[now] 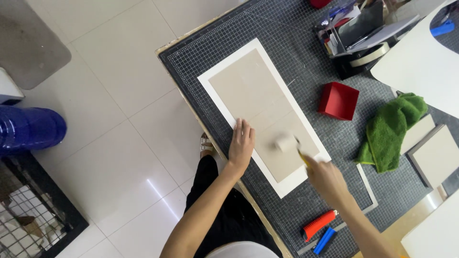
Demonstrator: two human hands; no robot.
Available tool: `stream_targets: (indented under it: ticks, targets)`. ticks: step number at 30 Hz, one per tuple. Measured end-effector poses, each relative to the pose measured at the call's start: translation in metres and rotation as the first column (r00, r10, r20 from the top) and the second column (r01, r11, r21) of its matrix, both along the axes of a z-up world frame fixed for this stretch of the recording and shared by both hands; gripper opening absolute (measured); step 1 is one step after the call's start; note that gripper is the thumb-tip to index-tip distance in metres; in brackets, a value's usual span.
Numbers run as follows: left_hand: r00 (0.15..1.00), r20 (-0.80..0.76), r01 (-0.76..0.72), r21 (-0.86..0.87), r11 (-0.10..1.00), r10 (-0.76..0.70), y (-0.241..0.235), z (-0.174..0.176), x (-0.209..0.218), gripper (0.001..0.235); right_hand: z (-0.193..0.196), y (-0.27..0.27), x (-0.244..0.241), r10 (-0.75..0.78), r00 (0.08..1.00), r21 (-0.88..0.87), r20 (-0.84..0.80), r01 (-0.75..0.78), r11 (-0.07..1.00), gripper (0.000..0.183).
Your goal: Assembling a hard cover by applying glue to a paper sheet with a roller and placing cardboard panels
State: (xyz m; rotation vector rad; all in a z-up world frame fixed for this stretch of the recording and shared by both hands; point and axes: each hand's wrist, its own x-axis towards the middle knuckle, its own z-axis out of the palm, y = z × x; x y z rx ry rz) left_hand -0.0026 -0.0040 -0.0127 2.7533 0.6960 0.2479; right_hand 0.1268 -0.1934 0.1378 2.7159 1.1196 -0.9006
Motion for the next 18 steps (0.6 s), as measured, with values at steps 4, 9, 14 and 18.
stream_targets:
  ticks: [4,9,14,18]
  targets:
    - [0.99,0.131,-0.073,0.17,0.983,0.051,0.004,-0.002,-0.001,0.023,-0.052,0.174,0.043,0.105,0.989,0.193,0.105,-0.124,0.973,0.04]
    - [0.991,0.13,-0.06,0.131,0.99,0.043,0.002,-0.007,-0.002,0.04,-0.057,0.183,0.039,0.186,0.959,0.332,0.213,-0.25,0.909,0.037]
    - [0.996,0.089,-0.04,0.144,0.989,0.028,0.001,-0.01,-0.002,0.031,0.006,-0.026,-0.009,0.021,0.999,-0.016,0.038,-0.021,1.0,0.05]
    - [0.997,0.078,-0.03,0.126,0.992,0.02,0.002,0.001,-0.003,0.025,-0.019,-0.068,-0.007,-0.114,0.99,-0.256,0.087,0.132,0.958,0.043]
